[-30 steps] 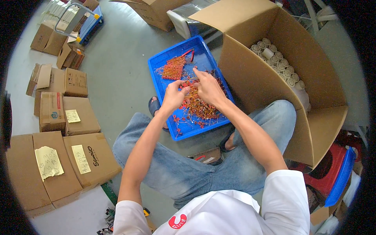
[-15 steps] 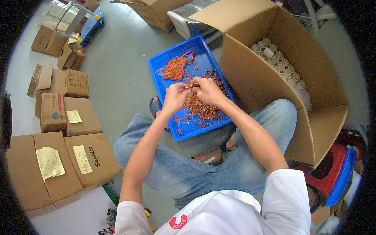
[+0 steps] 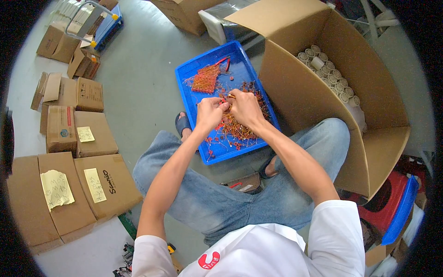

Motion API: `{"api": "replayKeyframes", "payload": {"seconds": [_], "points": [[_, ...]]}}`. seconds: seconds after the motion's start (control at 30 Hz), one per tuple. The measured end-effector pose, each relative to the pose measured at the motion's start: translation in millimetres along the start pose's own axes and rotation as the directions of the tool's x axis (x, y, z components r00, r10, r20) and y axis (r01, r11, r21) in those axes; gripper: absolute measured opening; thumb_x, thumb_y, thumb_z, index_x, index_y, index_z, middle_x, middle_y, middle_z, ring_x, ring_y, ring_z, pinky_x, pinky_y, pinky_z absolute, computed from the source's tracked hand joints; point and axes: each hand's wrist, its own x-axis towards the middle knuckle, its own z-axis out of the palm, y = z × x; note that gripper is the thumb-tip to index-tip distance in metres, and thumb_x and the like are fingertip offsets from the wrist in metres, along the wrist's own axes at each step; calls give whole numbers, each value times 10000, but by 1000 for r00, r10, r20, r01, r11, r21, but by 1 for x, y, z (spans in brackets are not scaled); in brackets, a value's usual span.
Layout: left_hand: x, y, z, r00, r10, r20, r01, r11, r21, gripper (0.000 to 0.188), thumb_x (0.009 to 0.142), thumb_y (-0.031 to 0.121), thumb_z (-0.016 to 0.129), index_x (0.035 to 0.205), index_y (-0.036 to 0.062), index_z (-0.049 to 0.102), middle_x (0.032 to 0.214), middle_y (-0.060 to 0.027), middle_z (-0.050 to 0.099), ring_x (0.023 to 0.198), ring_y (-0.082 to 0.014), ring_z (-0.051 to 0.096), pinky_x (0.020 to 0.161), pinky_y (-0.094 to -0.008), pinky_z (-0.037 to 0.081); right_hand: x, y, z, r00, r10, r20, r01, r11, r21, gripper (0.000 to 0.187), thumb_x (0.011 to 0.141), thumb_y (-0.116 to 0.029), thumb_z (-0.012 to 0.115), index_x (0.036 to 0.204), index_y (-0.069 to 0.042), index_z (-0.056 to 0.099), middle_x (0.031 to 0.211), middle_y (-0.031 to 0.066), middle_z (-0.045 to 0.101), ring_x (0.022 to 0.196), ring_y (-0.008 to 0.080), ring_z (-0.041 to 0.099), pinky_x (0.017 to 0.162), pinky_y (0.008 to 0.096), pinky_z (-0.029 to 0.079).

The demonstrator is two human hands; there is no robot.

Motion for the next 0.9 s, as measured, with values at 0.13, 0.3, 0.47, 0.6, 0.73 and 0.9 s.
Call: {"api": "replayKeyframes", "payload": {"seconds": [0.13, 0.3, 0.47, 0.6, 0.73, 0.9], "points": [[0, -1, 2, 999, 20, -32, -22, 998, -64, 230, 873, 81, 678, 1005, -108, 676, 704, -159, 702, 551, -200, 697, 463, -315, 507, 0, 2, 2, 1000, -6, -9, 6, 1000, -25, 208, 856, -89, 617, 1017, 20, 692, 842, 278, 666, 835, 424, 672, 765, 494, 527], [-5, -2, -2, 988, 102, -113, -98, 994, 40, 312, 873, 100, 689, 1093, -113, 629, 826, -207, 712, 580, -237, 706, 465, -331, 524, 1, 4, -3, 999, -18, 41, 23, 993, -114, 304, 853, -100, 629, 1138, 2, 655, 972, 269, 672, 936, 415, 655, 836, 482, 509], [3, -2, -15, 995, -21, -96, 19, 1000, -21, 469, 898, 178, 690, 1248, -96, 541, 1100, -287, 666, 867, -240, 725, 699, -315, 576, -1, 16, 2, 929, -325, -178, 219, 868, -445, 478, 839, -118, 657, 1299, -30, 556, 1112, 223, 650, 997, 402, 631, 871, 467, 497], [14, -6, -13, 964, 113, -240, -195, 915, -353, 382, 981, 203, 587, 1199, -106, 538, 1087, -263, 669, 953, -272, 702, 795, -339, 575, -6, -9, 4, 990, -42, -133, 55, 994, 98, 531, 857, -158, 701, 1320, -3, 492, 1150, 192, 632, 998, 327, 641, 850, 417, 506], [15, -8, -3, 948, 123, -294, -295, 686, -665, 335, 1033, 214, 497, 1119, -102, 568, 1068, -251, 673, 981, -287, 693, 843, -323, 559, -13, -6, 12, 962, 190, 197, -274, 669, 691, 662, 890, -172, 715, 1395, 25, 334, 1060, 158, 632, 974, 197, 640, 809, 338, 532], [10, -3, 8, 949, 179, -261, -307, 724, -618, 360, 1038, 228, 485, 1157, -100, 574, 1061, -226, 681, 997, -284, 685, 841, -336, 552, -11, -13, -4, 893, 213, 396, -449, 492, 746, 670, 871, -11, 669, 1420, 7, 286, 1005, 165, 653, 879, 192, 659, 767, 303, 543]]}}
